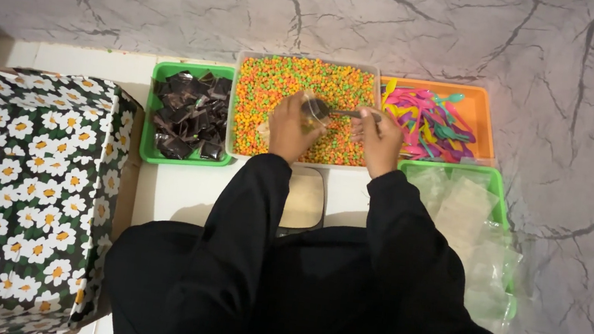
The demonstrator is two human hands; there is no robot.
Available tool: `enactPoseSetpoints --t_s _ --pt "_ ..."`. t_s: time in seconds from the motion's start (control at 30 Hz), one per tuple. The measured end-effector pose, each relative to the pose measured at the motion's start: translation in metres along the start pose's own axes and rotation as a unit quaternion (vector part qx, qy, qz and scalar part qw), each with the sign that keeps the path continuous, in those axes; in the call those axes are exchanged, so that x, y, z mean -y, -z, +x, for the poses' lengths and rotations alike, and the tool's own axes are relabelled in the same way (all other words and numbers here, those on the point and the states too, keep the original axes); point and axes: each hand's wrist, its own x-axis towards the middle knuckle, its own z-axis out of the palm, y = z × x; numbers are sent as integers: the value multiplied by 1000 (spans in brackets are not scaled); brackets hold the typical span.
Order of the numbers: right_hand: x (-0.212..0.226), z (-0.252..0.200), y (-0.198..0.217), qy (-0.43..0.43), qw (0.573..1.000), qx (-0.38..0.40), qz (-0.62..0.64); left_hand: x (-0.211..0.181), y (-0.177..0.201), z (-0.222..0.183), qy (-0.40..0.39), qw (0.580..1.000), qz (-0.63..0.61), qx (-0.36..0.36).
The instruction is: Scooping small colorful beads into plastic bags, weighing them on a digital scale, and sealing the bags.
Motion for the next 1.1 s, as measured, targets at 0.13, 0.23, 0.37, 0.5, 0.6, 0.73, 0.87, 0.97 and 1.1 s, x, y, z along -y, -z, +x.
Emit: enactPoseSetpoints --t_s 0.13,0.23,0.37,0.5,0.6,0.73,0.87,0.97,1.1 --pt "-14 -1 14 10 991 -119 59 18 11 -4 -24 998 -4 -55" --pt "-45 -4 28 34 974 -224 -5 22 29 -16 10 997 -44 -62" --pt "-107 -18 30 73 926 -268 -256 26 44 -25 28 994 -76 -74" --pt "-160 -34 -7 22 924 -279 -259 37 42 -30 21 992 -93 -83" --pt "-264 0 28 -339 894 -180 231 38 43 -32 5 992 -86 -87" --pt "-215 -4 40 -366 866 -158 301 39 36 -34 23 995 -71 -67" --pt "-197 3 52 -334 883 -163 286 27 24 -30 -5 999 -26 -43" --pt "-177 11 60 -314 891 -183 271 32 8 -20 -18 999 31 -24" --pt "-135 12 67 -274 899 -198 278 36 -18 -5 4 994 101 43"
